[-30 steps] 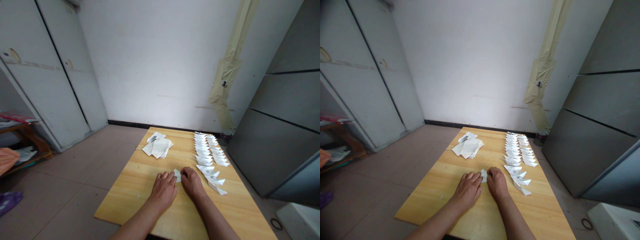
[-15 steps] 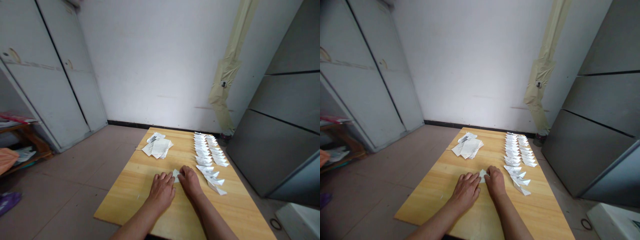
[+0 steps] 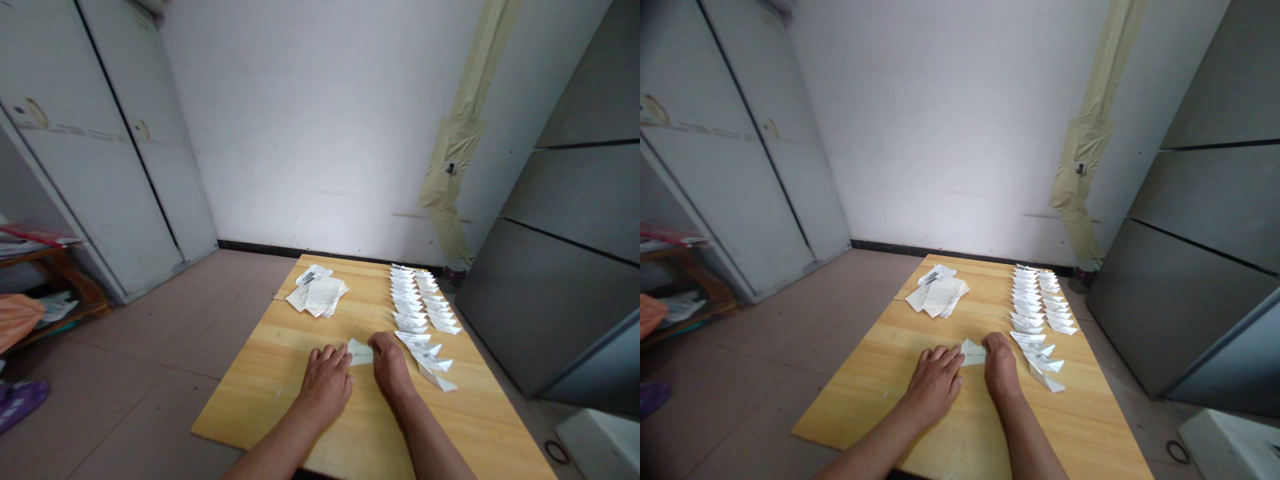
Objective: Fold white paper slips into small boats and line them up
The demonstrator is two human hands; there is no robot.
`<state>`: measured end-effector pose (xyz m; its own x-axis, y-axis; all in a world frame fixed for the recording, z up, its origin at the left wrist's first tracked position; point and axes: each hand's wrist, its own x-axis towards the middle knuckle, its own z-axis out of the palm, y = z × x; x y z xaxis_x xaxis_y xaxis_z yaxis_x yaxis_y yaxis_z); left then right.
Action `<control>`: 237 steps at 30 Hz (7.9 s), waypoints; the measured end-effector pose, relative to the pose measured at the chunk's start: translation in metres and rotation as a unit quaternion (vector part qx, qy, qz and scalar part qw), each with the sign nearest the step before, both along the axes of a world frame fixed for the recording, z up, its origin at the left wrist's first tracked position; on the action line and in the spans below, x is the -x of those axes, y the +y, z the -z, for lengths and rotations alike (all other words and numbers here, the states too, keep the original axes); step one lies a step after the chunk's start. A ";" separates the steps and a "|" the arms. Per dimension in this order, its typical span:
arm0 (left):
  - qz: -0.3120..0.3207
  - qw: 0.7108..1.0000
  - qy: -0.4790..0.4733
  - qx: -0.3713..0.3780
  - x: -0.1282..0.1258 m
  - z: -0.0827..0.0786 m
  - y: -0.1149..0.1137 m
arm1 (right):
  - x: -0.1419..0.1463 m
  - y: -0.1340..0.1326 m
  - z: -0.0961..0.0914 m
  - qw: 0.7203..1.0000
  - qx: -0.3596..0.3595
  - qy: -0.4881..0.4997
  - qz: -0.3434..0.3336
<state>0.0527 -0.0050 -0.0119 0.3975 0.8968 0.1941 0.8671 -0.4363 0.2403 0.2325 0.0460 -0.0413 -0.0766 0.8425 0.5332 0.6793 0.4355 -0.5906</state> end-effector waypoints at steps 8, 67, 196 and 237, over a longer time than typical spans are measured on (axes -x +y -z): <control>-0.005 1.000 -0.005 -0.004 -0.002 0.001 -0.001 | 0.012 -0.020 -0.018 0.983 0.011 -0.143 -0.117; -0.005 0.846 -0.489 0.212 -0.011 -0.008 0.057 | 0.011 -0.016 -0.019 0.993 0.000 0.104 -0.061; -0.030 0.996 0.078 -0.030 -0.014 -0.002 0.042 | -0.004 -0.022 -0.011 0.995 0.056 -0.068 -0.042; 0.036 0.996 0.064 -0.042 -0.012 0.009 0.011 | 0.011 -0.051 -0.020 0.950 0.066 -0.304 0.012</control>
<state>0.0644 0.0058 -0.0208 0.4865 0.8478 0.2113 0.8540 -0.5124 0.0898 0.2219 -0.0050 -0.0208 -0.3166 0.9043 0.2865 0.9216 0.3648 -0.1329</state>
